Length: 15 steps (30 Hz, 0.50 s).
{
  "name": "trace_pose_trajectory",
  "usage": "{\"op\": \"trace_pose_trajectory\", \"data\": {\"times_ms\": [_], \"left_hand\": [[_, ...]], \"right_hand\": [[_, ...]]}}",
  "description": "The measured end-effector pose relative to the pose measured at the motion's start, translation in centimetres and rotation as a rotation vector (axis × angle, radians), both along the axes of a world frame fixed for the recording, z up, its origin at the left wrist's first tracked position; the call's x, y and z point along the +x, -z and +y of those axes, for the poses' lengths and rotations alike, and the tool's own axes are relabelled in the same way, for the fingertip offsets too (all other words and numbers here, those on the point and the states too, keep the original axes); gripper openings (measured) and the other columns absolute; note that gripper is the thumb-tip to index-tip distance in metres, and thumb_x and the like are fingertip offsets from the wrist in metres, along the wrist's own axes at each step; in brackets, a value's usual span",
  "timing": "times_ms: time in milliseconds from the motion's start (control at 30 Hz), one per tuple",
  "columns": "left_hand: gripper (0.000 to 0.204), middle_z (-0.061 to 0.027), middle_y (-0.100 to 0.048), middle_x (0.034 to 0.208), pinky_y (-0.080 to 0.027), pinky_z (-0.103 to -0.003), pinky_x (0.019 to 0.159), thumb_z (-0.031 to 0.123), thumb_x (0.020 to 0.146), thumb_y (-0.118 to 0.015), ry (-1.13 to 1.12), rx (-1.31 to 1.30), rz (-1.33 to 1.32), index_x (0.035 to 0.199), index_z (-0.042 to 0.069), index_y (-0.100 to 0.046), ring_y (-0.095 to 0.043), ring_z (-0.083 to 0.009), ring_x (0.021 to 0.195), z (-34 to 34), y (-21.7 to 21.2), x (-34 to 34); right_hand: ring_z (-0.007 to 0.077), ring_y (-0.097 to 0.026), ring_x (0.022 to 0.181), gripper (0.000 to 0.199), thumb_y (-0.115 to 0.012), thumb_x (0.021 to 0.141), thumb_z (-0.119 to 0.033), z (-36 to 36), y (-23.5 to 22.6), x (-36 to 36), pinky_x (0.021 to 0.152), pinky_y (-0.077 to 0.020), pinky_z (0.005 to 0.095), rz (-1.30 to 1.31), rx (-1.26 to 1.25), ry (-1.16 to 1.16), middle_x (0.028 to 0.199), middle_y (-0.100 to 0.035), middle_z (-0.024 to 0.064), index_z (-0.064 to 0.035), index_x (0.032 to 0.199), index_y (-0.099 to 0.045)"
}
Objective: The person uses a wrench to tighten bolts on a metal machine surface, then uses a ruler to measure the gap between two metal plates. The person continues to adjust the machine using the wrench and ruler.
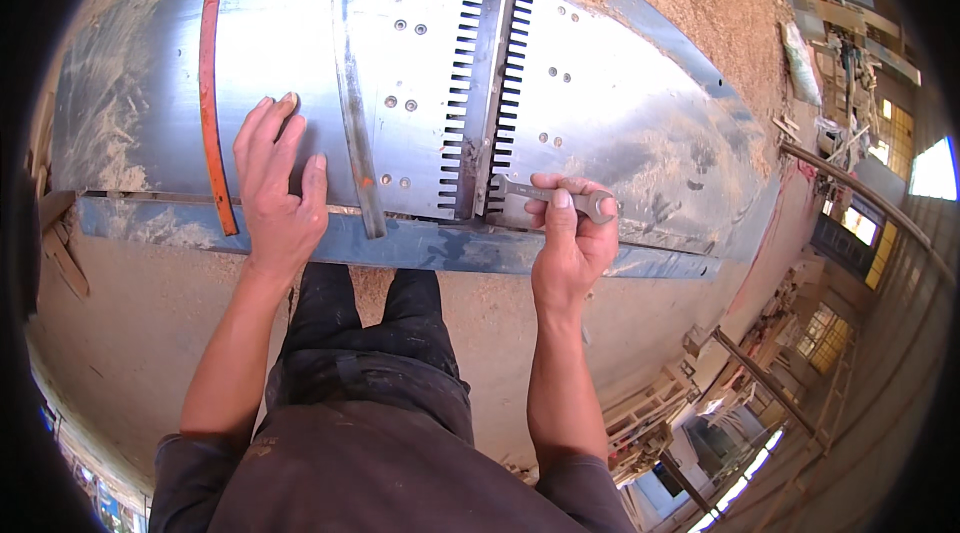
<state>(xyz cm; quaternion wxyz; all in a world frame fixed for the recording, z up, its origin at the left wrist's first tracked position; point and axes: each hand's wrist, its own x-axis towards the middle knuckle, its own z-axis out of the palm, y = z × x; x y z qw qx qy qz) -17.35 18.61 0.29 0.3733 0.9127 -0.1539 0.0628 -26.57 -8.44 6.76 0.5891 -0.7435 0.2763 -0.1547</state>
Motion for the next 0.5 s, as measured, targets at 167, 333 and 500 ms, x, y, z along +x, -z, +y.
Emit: {"op": "trace_pose_trajectory", "data": {"times_ms": [167,333,500], "left_hand": [[0.041,-0.0155,-0.058,0.144,-0.037,-0.048,0.116,-0.002,0.087,-0.066,0.003,0.023,-0.034,0.128,-0.004,-0.062,-0.044,-0.039,0.142,-0.3,0.3,-0.2],[0.038,-0.0164,-0.058,0.144,-0.037,-0.048,0.116,0.002,0.092,-0.063,0.003,0.064,-0.069,0.128,-0.005,-0.061,-0.045,-0.0397,0.14,-0.5,0.4,-0.3],[0.037,-0.0173,-0.058,0.143,-0.038,-0.048,0.116,0.004,0.095,-0.06,0.0,0.104,-0.1,0.13,-0.006,-0.06,-0.047,-0.04,0.139,-0.6,0.6,-0.5]], "right_hand": [[0.0134,-0.064,0.076,0.008,-0.056,0.106,-0.006,-0.3,-0.1,0.9,0.067,-0.0512,0.0251,-0.063,-0.013,-0.046,0.107,-0.072,0.0153,-0.0029,0.113,-0.054],[0.0128,-0.064,0.076,0.007,-0.055,0.105,-0.004,-0.3,-0.7,-0.8,0.067,-0.0513,0.025,-0.01,0.002,-0.05,0.107,-0.072,0.0145,-0.003,0.112,-0.054],[0.012,-0.064,0.078,0.009,-0.055,0.104,-0.002,-0.8,-0.2,-3.1,0.068,-0.0521,0.0246,-0.034,0.068,-0.038,0.108,-0.071,0.014,-0.0031,0.113,-0.054]]}}
